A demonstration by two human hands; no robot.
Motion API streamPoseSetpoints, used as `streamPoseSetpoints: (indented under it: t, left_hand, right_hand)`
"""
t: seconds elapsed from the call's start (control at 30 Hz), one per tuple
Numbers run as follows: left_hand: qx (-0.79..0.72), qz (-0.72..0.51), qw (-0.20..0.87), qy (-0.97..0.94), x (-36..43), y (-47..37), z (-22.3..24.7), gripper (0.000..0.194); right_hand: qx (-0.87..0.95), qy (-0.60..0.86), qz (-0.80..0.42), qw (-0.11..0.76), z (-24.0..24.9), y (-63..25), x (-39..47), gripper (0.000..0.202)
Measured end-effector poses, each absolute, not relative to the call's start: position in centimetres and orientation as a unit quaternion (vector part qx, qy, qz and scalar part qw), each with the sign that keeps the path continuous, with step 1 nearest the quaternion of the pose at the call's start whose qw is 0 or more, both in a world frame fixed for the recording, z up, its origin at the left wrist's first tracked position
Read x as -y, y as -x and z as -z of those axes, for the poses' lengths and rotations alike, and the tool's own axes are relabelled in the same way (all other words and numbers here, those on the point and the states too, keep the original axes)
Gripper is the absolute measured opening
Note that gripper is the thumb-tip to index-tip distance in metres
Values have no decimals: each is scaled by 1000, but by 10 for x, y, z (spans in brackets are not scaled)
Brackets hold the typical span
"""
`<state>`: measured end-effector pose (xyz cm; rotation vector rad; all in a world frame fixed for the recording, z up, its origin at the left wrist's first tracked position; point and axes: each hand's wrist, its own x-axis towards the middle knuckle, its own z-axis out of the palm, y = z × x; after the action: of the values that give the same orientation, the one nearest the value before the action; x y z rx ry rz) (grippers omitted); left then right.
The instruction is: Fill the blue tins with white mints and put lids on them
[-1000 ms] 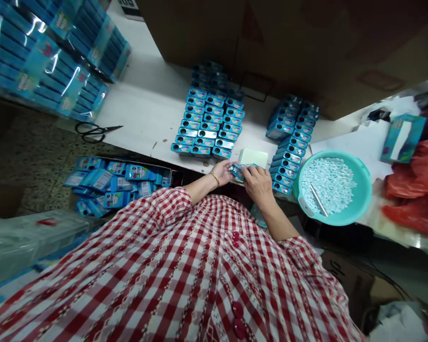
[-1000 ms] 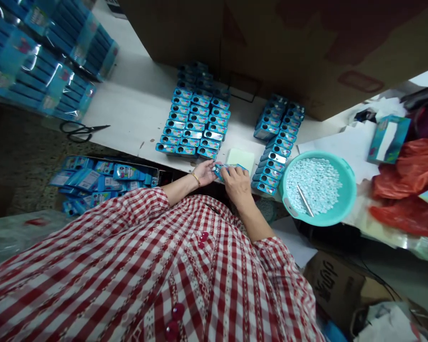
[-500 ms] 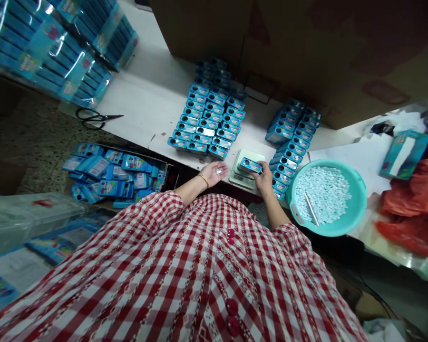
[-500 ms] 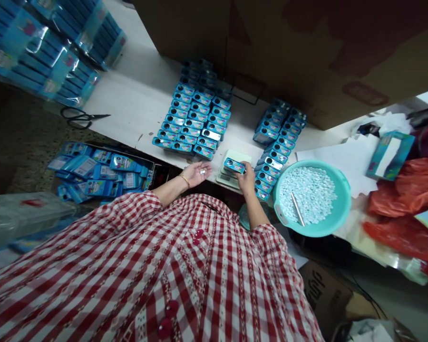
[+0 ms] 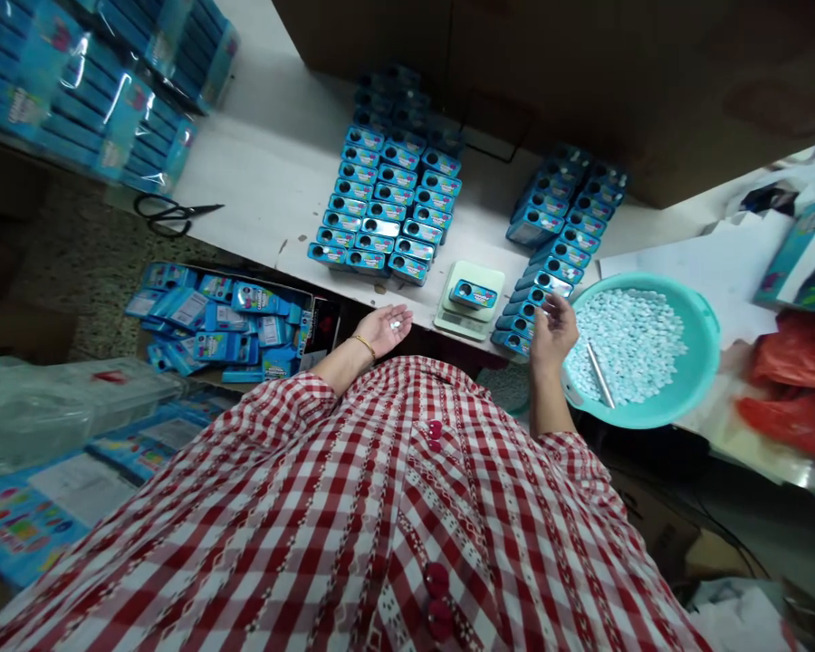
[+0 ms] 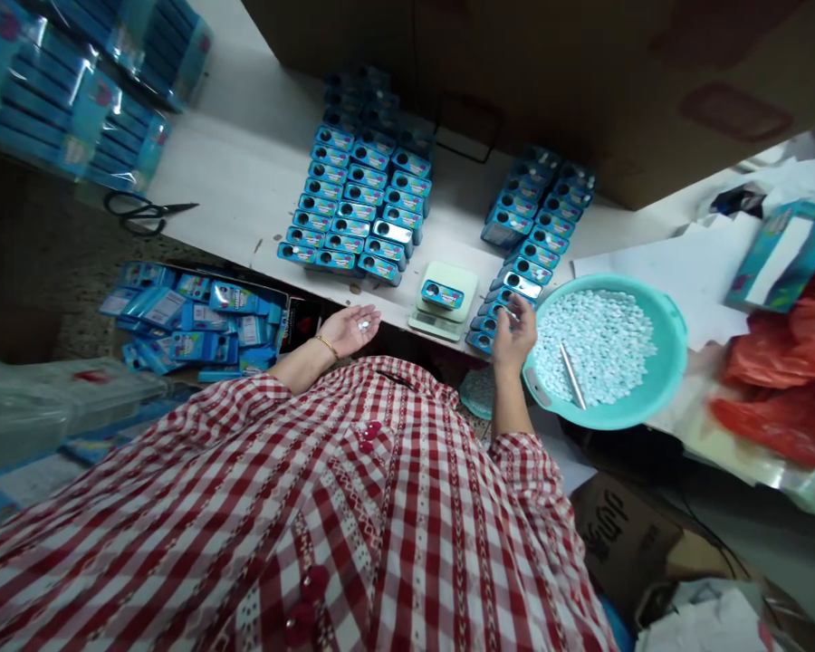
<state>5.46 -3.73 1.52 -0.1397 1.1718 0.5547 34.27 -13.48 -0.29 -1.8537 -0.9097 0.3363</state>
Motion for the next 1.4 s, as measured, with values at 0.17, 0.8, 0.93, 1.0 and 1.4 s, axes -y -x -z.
streamPoseSetpoints:
  t: [0.17, 0.8, 0.93, 1.0, 1.4]
  left_hand:
    - [-547, -249, 797, 58, 34, -57, -14, 25]
    - [-563, -227, 793, 56, 22, -62, -10, 25]
    - [-564, -240, 787, 73, 20, -58, -8, 24]
    - [-564, -249, 783, 83, 17, -54, -7, 24]
    - [-575, -347, 724, 155, 14, -13, -12, 21]
  right_hand:
    - [327, 783, -55, 526, 2, -350, 138, 31]
    - [631, 717, -152, 256, -14, -303, 94, 60]
    - [691, 697, -163, 103, -17, -297, 81, 45]
    - [704, 692, -149, 66, -21, -303, 65, 35]
    - [606, 790, -53, 82, -20, -369, -176, 43]
